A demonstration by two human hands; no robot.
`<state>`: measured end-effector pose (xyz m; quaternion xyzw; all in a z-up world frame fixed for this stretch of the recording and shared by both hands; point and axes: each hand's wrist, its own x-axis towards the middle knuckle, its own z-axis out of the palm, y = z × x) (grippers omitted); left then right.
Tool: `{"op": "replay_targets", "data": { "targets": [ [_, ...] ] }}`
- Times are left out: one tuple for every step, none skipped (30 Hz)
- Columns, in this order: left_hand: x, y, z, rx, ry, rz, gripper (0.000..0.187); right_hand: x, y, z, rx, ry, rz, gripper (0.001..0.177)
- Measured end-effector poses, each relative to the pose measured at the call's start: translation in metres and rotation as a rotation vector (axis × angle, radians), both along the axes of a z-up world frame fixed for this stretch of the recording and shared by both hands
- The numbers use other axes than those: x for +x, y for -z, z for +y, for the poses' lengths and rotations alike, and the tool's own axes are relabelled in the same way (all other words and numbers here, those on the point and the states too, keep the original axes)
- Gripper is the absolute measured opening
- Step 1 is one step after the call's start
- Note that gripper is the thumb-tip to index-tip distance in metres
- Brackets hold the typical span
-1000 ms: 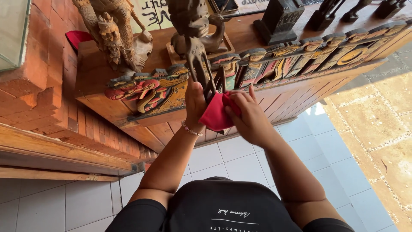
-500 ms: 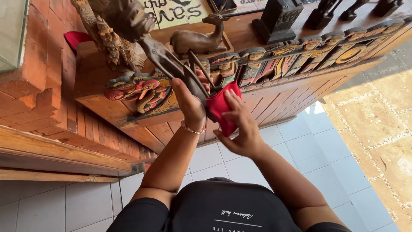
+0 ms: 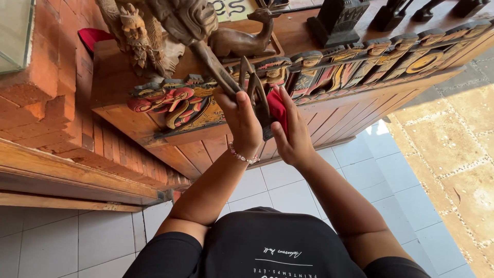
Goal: Cleaning and wiping down wooden statues with a cloth.
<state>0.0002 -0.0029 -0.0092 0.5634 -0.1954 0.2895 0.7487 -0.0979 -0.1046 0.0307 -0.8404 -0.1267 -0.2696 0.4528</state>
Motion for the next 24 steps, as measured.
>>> {"op": "replay_targets", "data": {
  "targets": [
    [0.0,-0.005,0.001,0.001,0.0,0.0,0.048,-0.001,0.007,0.004,0.001,0.0,0.0,0.074],
    [-0.001,-0.01,0.002,-0.045,0.001,0.052,0.047,-0.001,0.014,0.009,-0.217,0.117,-0.174,0.074],
    [0.001,-0.017,0.001,-0.094,0.004,0.097,0.046,0.0,0.019,0.012,-0.439,0.233,-0.353,0.074],
    [0.001,-0.031,0.004,-0.097,0.005,0.091,0.046,0.001,0.034,0.01,-0.441,0.235,-0.36,0.074],
    [-0.002,-0.041,0.007,-0.285,0.17,0.163,0.044,-0.001,0.051,0.009,-0.625,0.302,-0.384,0.071],
    [-0.006,-0.052,0.01,-0.473,0.334,0.237,0.042,-0.004,0.069,0.008,-0.809,0.368,-0.407,0.068],
    [-0.007,-0.048,0.011,-0.472,0.335,0.237,0.042,0.0,0.066,-0.003,-0.809,0.37,-0.407,0.068],
    [-0.008,-0.044,0.011,-0.426,0.338,0.222,0.042,0.004,0.064,-0.014,-0.766,0.363,-0.395,0.065],
    [-0.01,-0.04,0.011,-0.38,0.338,0.21,0.042,0.007,0.061,-0.025,-0.723,0.355,-0.381,0.062],
    [-0.011,-0.033,0.01,-0.38,0.339,0.213,0.042,0.007,0.049,-0.024,-0.723,0.355,-0.378,0.062],
    [-0.01,-0.026,0.007,-0.244,0.18,0.16,0.043,0.008,0.037,-0.022,-0.596,0.347,-0.364,0.065],
    [-0.009,-0.02,0.005,-0.107,0.022,0.106,0.044,0.009,0.024,-0.021,-0.469,0.337,-0.349,0.068],
    [-0.008,-0.019,0.005,-0.108,0.023,0.107,0.044,0.008,0.036,-0.017,-0.469,0.338,-0.349,0.068],
    [-0.007,-0.018,0.004,-0.125,0.045,0.111,0.044,0.007,0.048,-0.013,-0.578,0.324,-0.395,0.068],
    [-0.005,-0.018,0.003,-0.143,0.067,0.112,0.043,0.007,0.06,-0.009,-0.686,0.31,-0.445,0.068],
    [-0.006,-0.023,0.004,-0.145,0.068,0.108,0.043,0.005,0.046,-0.007,-0.687,0.312,-0.448,0.068],
    [-0.008,-0.027,0.005,-0.119,0.081,0.116,0.043,0.003,0.033,-0.006,-0.612,0.289,-0.454,0.064],
    [-0.009,-0.031,0.006,-0.093,0.093,0.123,0.043,0.001,0.019,-0.005,-0.536,0.267,-0.46,0.061],
    [-0.012,-0.031,0.005,-0.093,0.093,0.121,0.043,0.002,0.01,-0.008,-0.536,0.267,-0.462,0.061],
    [-0.015,-0.03,0.003,-0.227,0.247,0.121,0.046,0.003,0.001,-0.012,-0.174,0.16,-0.136,0.059],
    [-0.019,-0.029,0.002,-0.36,0.401,0.123,0.05,0.003,-0.008,-0.016,0.181,0.038,0.195,0.058],
    [-0.016,-0.019,0.001,-0.359,0.401,0.123,0.05,0.003,-0.011,-0.018,0.181,0.038,0.195,0.058],
    [-0.014,-0.01,-0.001,-0.279,0.304,0.069,0.053,0.004,-0.014,-0.02,0.414,-0.001,0.429,0.062],
    [-0.011,0.0,-0.003,-0.198,0.206,0.016,0.055,0.005,-0.018,-0.022,0.652,-0.034,0.66,0.068]
  ]
}}
